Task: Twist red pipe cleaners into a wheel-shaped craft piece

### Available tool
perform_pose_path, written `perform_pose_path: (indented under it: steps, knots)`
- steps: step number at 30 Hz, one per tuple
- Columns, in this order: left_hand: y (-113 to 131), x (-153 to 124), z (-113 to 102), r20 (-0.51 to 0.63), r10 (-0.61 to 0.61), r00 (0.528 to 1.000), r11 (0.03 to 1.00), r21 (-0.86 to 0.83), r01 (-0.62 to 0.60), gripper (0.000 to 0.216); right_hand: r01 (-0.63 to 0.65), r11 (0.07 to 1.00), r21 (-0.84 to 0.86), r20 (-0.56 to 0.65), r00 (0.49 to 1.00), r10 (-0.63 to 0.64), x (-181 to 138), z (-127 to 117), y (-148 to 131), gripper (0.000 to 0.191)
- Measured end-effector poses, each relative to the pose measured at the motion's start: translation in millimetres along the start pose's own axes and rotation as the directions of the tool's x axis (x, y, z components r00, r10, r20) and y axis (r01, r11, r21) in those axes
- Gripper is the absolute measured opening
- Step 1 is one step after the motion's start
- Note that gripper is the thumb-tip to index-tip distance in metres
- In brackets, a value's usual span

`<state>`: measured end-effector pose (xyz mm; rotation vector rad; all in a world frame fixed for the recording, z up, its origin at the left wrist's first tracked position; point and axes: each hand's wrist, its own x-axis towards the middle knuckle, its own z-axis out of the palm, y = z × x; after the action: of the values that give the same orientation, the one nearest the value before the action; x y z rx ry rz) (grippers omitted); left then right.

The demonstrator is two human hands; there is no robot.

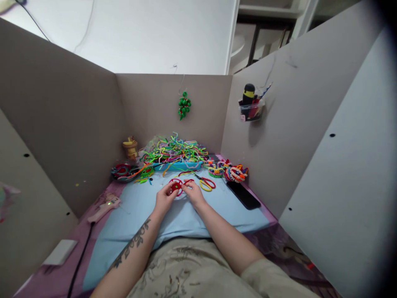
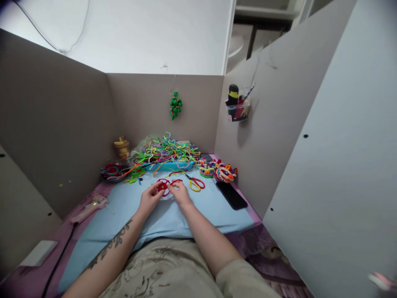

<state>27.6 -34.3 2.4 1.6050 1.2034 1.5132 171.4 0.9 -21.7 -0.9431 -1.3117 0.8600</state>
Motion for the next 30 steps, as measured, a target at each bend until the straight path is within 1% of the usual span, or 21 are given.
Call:
perform_pose_path:
  steps: [2,4,6,8,10,13,16,19,22,24,27,30]
  knots:
    - [-0.8,2.1,-1.7,-0.033,-0.057,0.998,0.996,-0.063,0.054,0.048,0.001,1.000,-0.018,-0.056,0.998,-0.002,0.6,-3.5,0.8,0.018]
    - [-0.6,3.8,-3.3,-0.050,-0.123,0.991,0.983,-0.146,0.115,0.053,-0.009,0.999,-0.054,-0.145,0.989,0.001,1.7,-8.2,2.6,0.017]
    - [0.5,4.8,-4.3,-0.054,-0.176,0.983,0.963,-0.217,0.161,0.056,-0.018,0.994,-0.106,-0.212,0.977,-0.005,2.9,-12.6,5.1,0.022]
    - [1.8,5.0,-4.7,-0.050,-0.209,0.977,0.949,-0.252,0.190,0.057,-0.009,0.984,-0.180,-0.218,0.975,-0.031,4.0,-15.4,7.5,0.028]
    - [2.7,4.7,-4.8,-0.034,-0.217,0.976,0.944,-0.263,0.201,0.057,0.020,0.965,-0.260,-0.197,0.978,-0.073,4.8,-16.7,9.1,0.027]
    - [2.5,4.0,-5.1,-0.001,-0.199,0.980,0.941,-0.279,0.191,0.058,0.054,0.937,-0.345,-0.181,0.976,-0.122,5.0,-17.3,8.9,0.017]
    - [0.6,3.9,-5.5,0.002,-0.188,0.982,0.943,-0.281,0.181,0.056,0.029,0.931,-0.365,-0.192,0.976,-0.106,4.5,-17.9,6.3,0.010]
    - [-3.2,4.7,-5.6,-0.016,-0.200,0.980,0.951,-0.242,0.190,0.055,0.028,0.941,-0.336,-0.204,0.974,-0.102,3.9,-18.1,3.6,0.008]
    - [-7.7,5.7,-5.7,-0.004,-0.232,0.973,0.953,-0.202,0.226,0.056,0.035,0.971,-0.237,-0.207,0.974,-0.086,3.5,-17.0,1.8,0.011]
    - [-9.2,5.9,-5.8,0.039,-0.254,0.966,0.946,-0.198,0.257,0.057,0.025,0.988,-0.150,-0.171,0.984,-0.050,3.0,-15.5,0.8,0.014]
    - [-7.9,5.3,-5.7,0.105,-0.268,0.958,0.936,-0.207,0.285,0.057,-0.021,0.999,-0.042,-0.076,0.997,0.018,2.2,-12.4,-0.9,0.016]
    - [-5.0,4.0,-5.0,0.163,-0.267,0.950,0.928,-0.221,0.299,0.056,-0.035,0.999,-0.024,-0.041,0.999,0.034,1.6,-9.9,-2.7,0.016]
